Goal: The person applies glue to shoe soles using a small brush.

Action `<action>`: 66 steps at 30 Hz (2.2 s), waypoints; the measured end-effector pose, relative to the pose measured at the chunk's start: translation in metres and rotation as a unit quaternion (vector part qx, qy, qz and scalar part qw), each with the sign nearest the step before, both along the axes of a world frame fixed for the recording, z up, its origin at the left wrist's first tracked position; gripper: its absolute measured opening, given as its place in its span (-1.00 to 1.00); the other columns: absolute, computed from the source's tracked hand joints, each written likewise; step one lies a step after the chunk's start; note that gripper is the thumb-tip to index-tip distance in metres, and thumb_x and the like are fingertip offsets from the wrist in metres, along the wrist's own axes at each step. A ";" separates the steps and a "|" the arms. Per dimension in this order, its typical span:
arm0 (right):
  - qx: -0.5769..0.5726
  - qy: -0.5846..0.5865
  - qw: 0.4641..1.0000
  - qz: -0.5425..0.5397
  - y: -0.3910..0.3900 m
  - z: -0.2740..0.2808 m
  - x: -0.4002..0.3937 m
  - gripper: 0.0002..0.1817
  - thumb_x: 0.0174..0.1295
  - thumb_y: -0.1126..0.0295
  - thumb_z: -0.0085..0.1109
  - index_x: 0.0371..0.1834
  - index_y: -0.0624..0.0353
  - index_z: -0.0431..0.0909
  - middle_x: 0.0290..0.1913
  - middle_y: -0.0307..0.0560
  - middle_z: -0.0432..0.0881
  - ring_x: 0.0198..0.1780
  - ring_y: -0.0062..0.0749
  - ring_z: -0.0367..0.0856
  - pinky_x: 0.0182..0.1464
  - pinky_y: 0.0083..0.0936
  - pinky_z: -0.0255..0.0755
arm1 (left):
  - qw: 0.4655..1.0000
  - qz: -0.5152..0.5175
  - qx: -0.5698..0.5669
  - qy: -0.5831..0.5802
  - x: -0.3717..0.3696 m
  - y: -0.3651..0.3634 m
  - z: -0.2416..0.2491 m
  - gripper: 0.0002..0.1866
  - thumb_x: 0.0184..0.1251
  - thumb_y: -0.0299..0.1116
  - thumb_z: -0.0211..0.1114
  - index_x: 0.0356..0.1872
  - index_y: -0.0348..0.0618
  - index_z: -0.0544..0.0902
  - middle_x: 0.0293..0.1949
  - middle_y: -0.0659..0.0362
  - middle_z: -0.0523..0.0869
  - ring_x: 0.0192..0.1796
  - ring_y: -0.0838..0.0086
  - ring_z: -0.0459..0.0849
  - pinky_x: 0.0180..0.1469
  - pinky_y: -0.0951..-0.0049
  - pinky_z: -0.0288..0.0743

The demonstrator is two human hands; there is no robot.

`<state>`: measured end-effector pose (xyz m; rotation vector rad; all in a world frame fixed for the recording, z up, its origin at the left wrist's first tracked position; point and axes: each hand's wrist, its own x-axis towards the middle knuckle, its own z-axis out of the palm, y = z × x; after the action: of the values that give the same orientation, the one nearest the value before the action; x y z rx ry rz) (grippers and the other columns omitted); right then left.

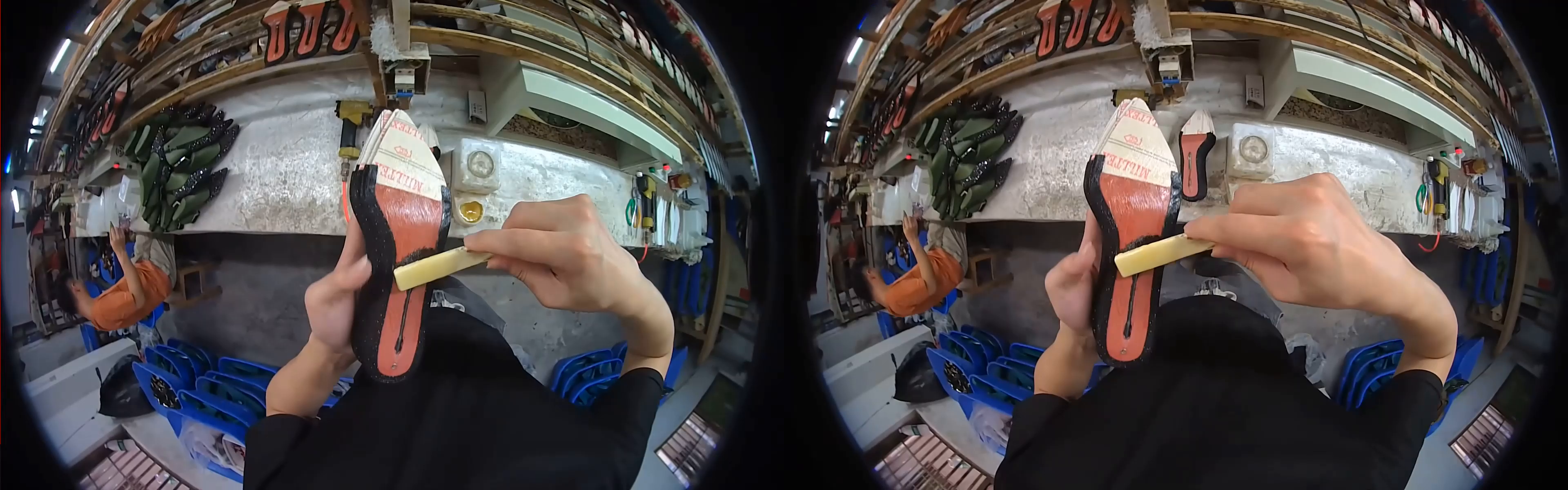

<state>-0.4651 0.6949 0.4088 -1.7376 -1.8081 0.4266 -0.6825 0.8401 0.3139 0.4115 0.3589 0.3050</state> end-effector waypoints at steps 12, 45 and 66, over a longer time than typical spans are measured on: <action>-0.083 0.105 0.982 0.133 0.007 -0.007 -0.022 -0.68 0.16 0.63 0.36 -0.01 0.16 0.79 -0.45 -0.20 0.67 -0.59 -0.43 0.42 -0.49 -0.50 0.32 | 0.997 0.039 -0.059 -0.037 0.003 0.009 -0.015 -0.31 0.67 -0.35 -0.05 0.72 0.28 0.00 0.55 0.07 0.43 0.40 0.26 0.61 0.54 -0.05 0.41; 0.041 0.082 0.996 -0.001 0.161 0.018 -0.048 -0.73 0.21 0.66 0.29 -0.03 0.25 0.80 -0.49 -0.23 0.65 -0.58 -0.53 0.41 -0.49 -0.58 0.22 | 0.982 0.058 0.026 -0.178 -0.072 0.156 -0.009 -0.12 0.23 -0.48 0.36 0.62 0.14 0.26 0.43 -0.10 0.55 0.25 -0.02 0.69 0.26 -0.16 0.60; 0.093 0.168 0.948 -0.255 0.334 -0.007 -0.158 -0.78 0.31 0.64 0.27 -0.02 0.35 0.78 -0.46 -0.19 0.65 -0.57 -0.55 0.32 -0.52 -0.57 0.18 | 0.984 0.068 0.119 -0.117 -0.085 0.326 -0.010 -0.10 0.32 -0.58 0.31 0.66 0.03 0.14 0.47 -0.03 0.52 0.32 0.17 0.68 0.35 0.22 0.57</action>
<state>-0.6233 1.0292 0.4019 -1.7875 -1.0740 0.2990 -0.7676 1.1657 0.3038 0.5801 0.1192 0.5285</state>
